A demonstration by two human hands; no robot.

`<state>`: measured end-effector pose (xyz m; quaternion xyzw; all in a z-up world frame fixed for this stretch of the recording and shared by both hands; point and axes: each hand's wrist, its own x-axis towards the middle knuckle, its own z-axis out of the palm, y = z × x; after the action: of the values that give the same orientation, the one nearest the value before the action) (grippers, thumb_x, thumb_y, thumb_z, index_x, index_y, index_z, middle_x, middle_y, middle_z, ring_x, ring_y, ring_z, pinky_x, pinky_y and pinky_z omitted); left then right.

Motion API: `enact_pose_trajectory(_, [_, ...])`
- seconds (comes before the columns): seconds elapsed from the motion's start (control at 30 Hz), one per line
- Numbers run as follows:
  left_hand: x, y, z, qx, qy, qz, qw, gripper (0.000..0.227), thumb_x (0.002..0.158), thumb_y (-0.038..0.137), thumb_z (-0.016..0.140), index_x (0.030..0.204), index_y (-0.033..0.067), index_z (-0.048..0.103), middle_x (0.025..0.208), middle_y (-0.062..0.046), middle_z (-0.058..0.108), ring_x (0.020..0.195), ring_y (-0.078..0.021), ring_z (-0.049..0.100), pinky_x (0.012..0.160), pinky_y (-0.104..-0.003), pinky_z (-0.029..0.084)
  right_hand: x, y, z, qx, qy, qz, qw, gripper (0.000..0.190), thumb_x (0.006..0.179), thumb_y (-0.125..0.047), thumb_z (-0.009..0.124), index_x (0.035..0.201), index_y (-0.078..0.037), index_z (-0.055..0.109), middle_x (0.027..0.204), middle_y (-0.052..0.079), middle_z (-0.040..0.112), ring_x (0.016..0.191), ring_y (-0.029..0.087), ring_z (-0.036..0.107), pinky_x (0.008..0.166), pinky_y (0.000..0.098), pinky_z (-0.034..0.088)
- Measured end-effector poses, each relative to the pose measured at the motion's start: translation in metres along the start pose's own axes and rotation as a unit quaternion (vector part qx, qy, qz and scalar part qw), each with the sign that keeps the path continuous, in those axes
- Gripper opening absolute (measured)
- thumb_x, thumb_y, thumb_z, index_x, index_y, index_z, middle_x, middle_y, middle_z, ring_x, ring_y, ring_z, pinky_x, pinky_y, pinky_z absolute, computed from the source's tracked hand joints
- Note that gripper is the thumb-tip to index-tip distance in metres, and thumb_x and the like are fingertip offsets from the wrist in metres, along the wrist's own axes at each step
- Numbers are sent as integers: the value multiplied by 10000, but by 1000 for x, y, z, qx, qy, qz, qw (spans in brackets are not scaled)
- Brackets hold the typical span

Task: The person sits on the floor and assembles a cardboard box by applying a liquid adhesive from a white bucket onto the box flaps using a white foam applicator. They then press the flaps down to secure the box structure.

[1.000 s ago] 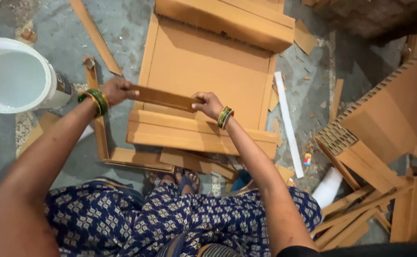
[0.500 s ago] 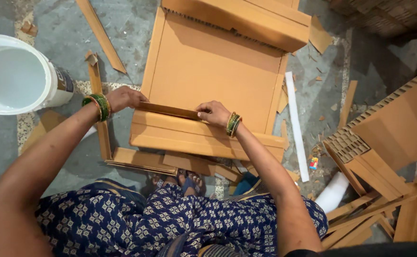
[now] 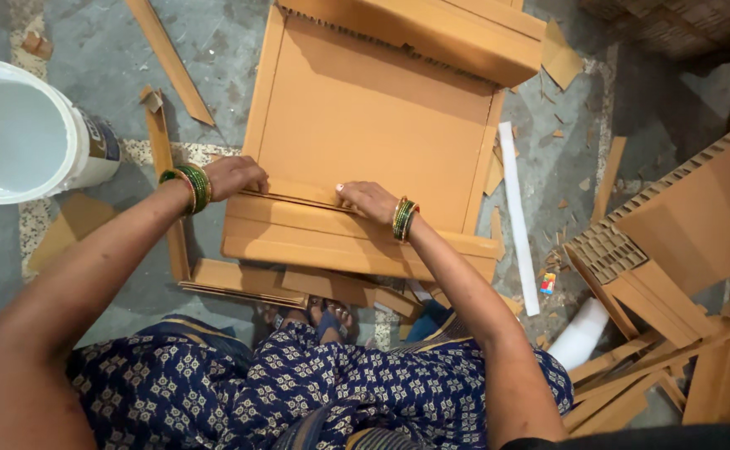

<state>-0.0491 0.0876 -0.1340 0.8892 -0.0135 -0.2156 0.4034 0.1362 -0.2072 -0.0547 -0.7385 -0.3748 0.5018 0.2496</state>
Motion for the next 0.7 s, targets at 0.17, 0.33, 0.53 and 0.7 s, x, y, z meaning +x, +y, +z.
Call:
enact_pose_trajectory(0.17, [4, 11, -6, -168, -40, -136, 975, 456, 941, 411, 424, 962, 87, 745, 1043, -129, 778, 1014, -300, 692, 962, -412, 506, 5, -16, 2, -91, -31, -59, 994, 758, 1030, -640, 283, 1151, -16, 696, 1024, 233, 686, 938, 355, 618, 932, 473, 453])
enact_pose_trajectory(0.33, [3, 33, -20, -139, -69, -176, 972, 570, 931, 512, 401, 1054, 95, 769, 1156, -125, 769, 1096, -300, 693, 1017, -413, 497, 9, -27, 5, -158, -80, 106, 978, 971, 935, -771, 138, 1042, -5, 726, 879, 294, 679, 874, 416, 644, 925, 509, 486])
enact_pose_trajectory(0.53, [16, 54, -26, -96, -123, -201, 967, 871, 929, 746, 266, 1231, 98, 763, 1340, -160, 674, 1270, -347, 602, 1133, -446, 409, 20, -34, 4, -206, -88, 101, 969, 1075, 888, -828, 62, 960, -4, 748, 844, 255, 706, 859, 410, 643, 930, 517, 439])
enact_pose_trajectory(0.7, [25, 49, -16, -74, -127, -217, 965, 952, 909, 796, 207, 1181, 103, 800, 1302, -199, 700, 1246, -381, 618, 1147, -457, 412, 13, -27, 15, -162, -78, 154, 972, 1059, 954, -772, 102, 1041, 72, 735, 930, 316, 729, 930, 404, 713, 920, 503, 525])
